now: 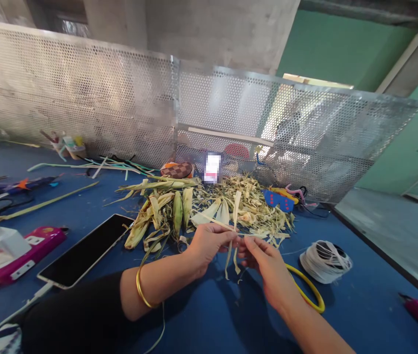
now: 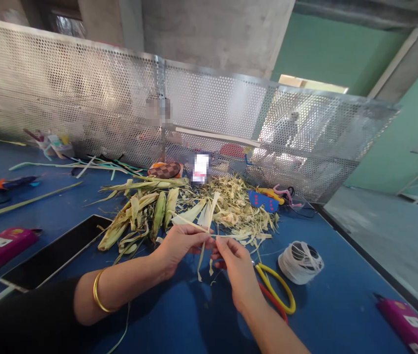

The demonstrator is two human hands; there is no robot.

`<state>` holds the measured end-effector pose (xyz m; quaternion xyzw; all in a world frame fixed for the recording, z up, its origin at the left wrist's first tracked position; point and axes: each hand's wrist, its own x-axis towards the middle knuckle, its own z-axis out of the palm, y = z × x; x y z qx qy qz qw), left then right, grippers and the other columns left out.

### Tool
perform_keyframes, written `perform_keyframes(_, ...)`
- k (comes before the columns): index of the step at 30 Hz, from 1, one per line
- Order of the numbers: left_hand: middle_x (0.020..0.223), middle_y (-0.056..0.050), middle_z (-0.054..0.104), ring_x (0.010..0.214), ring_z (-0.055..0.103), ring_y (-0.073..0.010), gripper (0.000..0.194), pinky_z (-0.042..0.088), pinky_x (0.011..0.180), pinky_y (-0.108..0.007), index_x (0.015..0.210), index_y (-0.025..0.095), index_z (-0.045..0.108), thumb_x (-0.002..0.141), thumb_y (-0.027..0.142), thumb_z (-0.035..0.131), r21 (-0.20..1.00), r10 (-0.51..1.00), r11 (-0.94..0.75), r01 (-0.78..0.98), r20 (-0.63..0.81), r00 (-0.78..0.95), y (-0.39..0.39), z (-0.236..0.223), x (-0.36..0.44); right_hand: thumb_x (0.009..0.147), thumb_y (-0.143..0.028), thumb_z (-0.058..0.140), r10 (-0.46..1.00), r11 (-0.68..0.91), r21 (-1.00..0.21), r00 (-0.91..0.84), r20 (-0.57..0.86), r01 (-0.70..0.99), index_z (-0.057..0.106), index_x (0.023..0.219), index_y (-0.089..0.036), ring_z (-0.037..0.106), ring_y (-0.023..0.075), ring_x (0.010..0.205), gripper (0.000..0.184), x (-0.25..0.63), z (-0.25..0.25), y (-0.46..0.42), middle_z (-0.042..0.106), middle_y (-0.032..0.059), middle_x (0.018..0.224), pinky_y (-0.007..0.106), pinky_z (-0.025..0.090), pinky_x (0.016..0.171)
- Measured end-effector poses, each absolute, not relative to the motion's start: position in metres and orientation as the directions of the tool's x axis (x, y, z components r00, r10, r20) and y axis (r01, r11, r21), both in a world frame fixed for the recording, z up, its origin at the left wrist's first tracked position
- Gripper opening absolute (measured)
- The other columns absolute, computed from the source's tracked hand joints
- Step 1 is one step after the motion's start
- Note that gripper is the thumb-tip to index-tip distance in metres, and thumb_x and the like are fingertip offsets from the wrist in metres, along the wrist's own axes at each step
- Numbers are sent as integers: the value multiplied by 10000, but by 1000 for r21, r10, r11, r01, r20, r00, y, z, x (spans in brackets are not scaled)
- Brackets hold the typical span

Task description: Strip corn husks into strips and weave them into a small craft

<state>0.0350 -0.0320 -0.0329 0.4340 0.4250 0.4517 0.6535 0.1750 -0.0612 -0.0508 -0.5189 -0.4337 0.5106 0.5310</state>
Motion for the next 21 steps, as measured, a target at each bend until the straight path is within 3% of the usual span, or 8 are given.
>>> perform_keyframes(3, 691, -32, 688, 503, 566, -88, 128, 410, 536, -224, 712, 126, 689, 655, 239, 710, 944, 949, 233, -234, -168, 268, -34, -35, 37, 561, -443, 799, 985, -98, -942, 104, -138, -322, 665, 729, -160, 523, 105, 548, 355, 172, -48, -62, 635, 13, 679, 211, 406, 493)
perform_keyframes(5, 674, -24, 682, 476, 552, -80, 135, 408, 524, -221, 734, 123, 682, 658, 232, 710, 943, 943, 234, -236, -161, 293, -35, -37, 39, 538, -387, 822, 986, -75, -918, 109, -126, -389, 660, 732, -165, 521, 102, 535, 336, 169, -48, -63, 636, 4, 652, 214, 410, 499)
perform_keyframes(9, 645, 5, 670, 537, 587, -96, 242, 420, 558, -213, 897, 148, 661, 667, 209, 707, 949, 926, 257, -181, -188, 328, -34, -37, 40, 546, -381, 809, 981, -8, -960, 185, -62, -282, 652, 718, -173, 552, 135, 559, 312, 171, -50, -60, 641, 0, 611, 255, 450, 551)
perform_keyframes(12, 711, -14, 686, 602, 604, -108, 176, 417, 569, -210, 851, 148, 668, 719, 264, 667, 983, 933, 181, -30, -163, 320, -33, -33, 37, 609, -407, 764, 962, 87, -990, 269, 54, -112, 658, 745, -184, 584, 166, 622, 282, 181, -52, -55, 656, 2, 657, 295, 475, 622)
perform_keyframes(14, 673, -18, 673, 589, 595, -120, 195, 414, 561, -220, 754, 152, 663, 776, 335, 600, 995, 961, 55, 86, -76, 266, -34, -29, 34, 644, -407, 742, 947, 138, -989, 299, 116, -51, 660, 767, -191, 593, 171, 653, 261, 188, -49, -52, 659, -2, 676, 299, 479, 657)
perform_keyframes(17, 546, -6, 604, 553, 551, -134, 336, 406, 573, -240, 605, 178, 623, 808, 431, 536, 927, 974, -215, 306, 179, 141, -35, -22, 28, 669, -407, 727, 939, 165, -986, 309, 150, -22, 656, 761, -192, 595, 164, 665, 244, 195, -43, -52, 657, -6, 669, 294, 478, 688)
perform_keyframes(19, 640, -18, 640, 668, 571, -159, 284, 417, 652, -249, 642, 201, 654, 780, 436, 577, 835, 928, -368, 410, 361, 96, -35, -19, 25, 664, -416, 730, 946, 160, -987, 288, 148, -20, 652, 746, -186, 596, 168, 653, 257, 197, -38, -53, 655, 0, 658, 301, 482, 685)
perform_keyframes(21, 810, -28, 683, 836, 583, -189, 199, 420, 753, -257, 742, 226, 696, 740, 414, 630, 811, 899, -433, 394, 422, 120, -32, -17, 23, 657, -430, 731, 962, 150, -988, 237, 138, -34, 651, 745, -180, 602, 179, 640, 277, 196, -35, -55, 656, 10, 655, 316, 490, 673)
